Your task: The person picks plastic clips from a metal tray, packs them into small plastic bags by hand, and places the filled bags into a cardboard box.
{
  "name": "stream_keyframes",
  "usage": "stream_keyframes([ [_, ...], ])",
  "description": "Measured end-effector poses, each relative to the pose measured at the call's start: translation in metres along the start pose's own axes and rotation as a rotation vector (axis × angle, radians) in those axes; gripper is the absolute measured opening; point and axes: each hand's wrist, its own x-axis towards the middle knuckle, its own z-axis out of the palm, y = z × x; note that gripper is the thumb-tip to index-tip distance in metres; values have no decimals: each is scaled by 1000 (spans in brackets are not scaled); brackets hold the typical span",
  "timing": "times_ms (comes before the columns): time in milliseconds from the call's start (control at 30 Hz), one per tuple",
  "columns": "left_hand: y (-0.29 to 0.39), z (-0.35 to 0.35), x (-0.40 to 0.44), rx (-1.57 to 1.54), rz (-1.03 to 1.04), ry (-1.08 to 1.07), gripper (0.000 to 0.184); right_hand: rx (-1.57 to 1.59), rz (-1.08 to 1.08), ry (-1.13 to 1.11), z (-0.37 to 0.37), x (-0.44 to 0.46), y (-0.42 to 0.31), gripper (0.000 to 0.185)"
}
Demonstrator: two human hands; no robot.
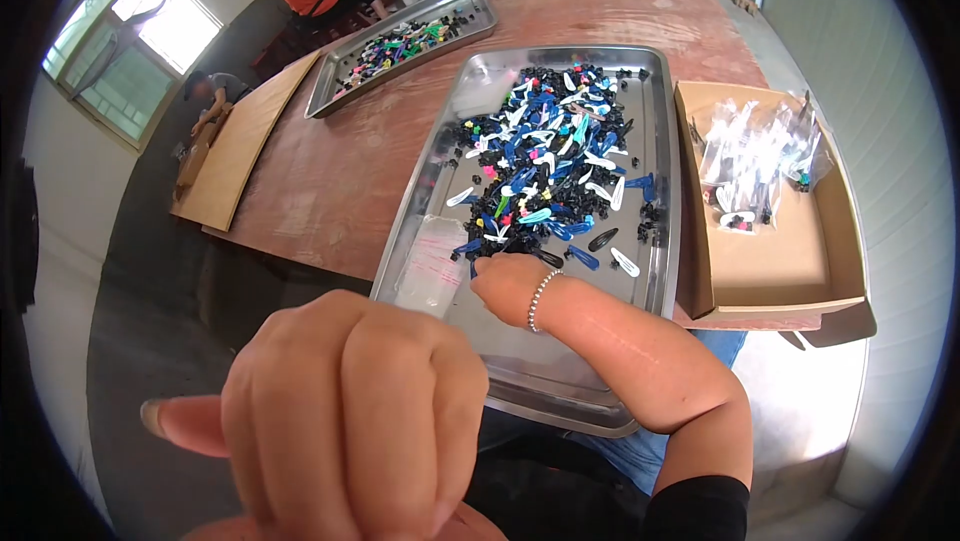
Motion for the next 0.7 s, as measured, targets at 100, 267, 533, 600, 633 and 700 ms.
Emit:
stream_keyframes([
  [100, -2, -5, -1, -14, -33, -86, 53, 53, 1, 39, 3, 0, 1, 14],
  [267, -17, 24, -4, -143, 25, 182, 53, 81, -23, 46, 8, 3, 5, 14],
  [533, 14, -7, -10, -22, -311, -72, 39, 92, -31, 57, 12, 5, 9, 14],
  [600, 18, -1, -10, 28, -342, -16, 40, 100, -38, 52, -5, 4, 0, 14],
  [633, 19, 1, -10, 77, -373, 40, 42, 96, -35, 58, -8, 3, -2, 14],
  [700, 18, 1, -10, 66, -380, 53, 41, 101, -25, 58, -3, 2, -1, 14],
])
